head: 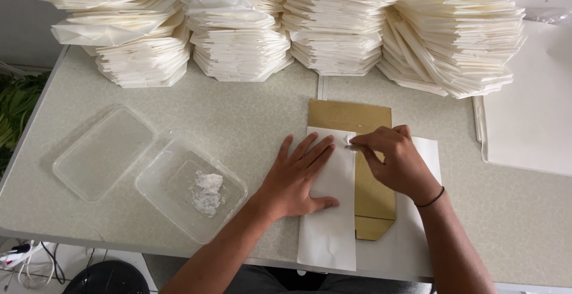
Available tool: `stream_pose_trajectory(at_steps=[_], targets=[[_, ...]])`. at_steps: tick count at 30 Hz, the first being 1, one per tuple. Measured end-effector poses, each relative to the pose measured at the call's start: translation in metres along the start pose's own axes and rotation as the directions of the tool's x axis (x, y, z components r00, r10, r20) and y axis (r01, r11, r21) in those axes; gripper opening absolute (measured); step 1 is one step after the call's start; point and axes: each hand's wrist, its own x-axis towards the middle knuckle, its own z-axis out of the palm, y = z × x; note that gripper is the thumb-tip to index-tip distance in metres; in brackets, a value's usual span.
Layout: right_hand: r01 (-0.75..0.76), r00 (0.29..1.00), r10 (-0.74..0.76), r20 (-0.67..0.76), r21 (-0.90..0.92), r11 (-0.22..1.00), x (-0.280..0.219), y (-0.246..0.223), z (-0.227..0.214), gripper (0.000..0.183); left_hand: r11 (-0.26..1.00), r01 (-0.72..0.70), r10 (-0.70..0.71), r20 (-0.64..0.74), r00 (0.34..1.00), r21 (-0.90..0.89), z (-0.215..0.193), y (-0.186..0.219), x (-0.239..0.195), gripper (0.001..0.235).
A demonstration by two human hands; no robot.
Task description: Folding and gluing paper bags with cardboard inserts at a packaging station.
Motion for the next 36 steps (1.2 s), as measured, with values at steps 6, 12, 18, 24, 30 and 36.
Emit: stream_pose_trajectory(at_steps=[6, 12, 18, 24, 30, 36], targets=[[0.014, 0.995, -0.006, 0.096, -0.079, 0.997, -0.012, -0.011, -0.001, 0.021, 1.0, -0.009, 0.008, -0.019, 1.0, -0.018, 0.003, -0.002, -0.001, 0.103], [0.119, 0.972, -0.09, 0.216, -0.125, 0.985, -0.044, -0.026, -0.003, 0.029, 1.0, -0.004, 0.004, -0.025, 1.0, 0.009, 0.017, -0.008, 0.0, 0.09], [0.277, 0.948, -0.286, 0.139, 0.082, 0.958, -0.053, -0.041, -0.021, 0.033, 0.994, -0.08, 0.097, -0.253, 0.962, 0.076, 0.033, -0.013, 0.0, 0.066], [0.215, 0.975, -0.215, -0.063, -0.01, 0.977, -0.009, -0.01, -0.014, 0.025, 0.992, -0.099, 0.117, -0.27, 0.956, 0.08, 0.032, -0.013, 0.0, 0.066], [0.181, 0.982, -0.187, -0.028, -0.14, 0.973, 0.006, 0.026, 0.011, 0.022, 0.991, -0.104, 0.129, -0.344, 0.93, 0.09, 0.038, -0.016, 0.0, 0.062], [0.237, 0.971, -0.237, 0.016, -0.124, 0.964, -0.014, 0.009, 0.014, 0.033, 0.991, -0.114, 0.134, -0.375, 0.917, 0.075, 0.037, -0.014, -0.001, 0.06]])
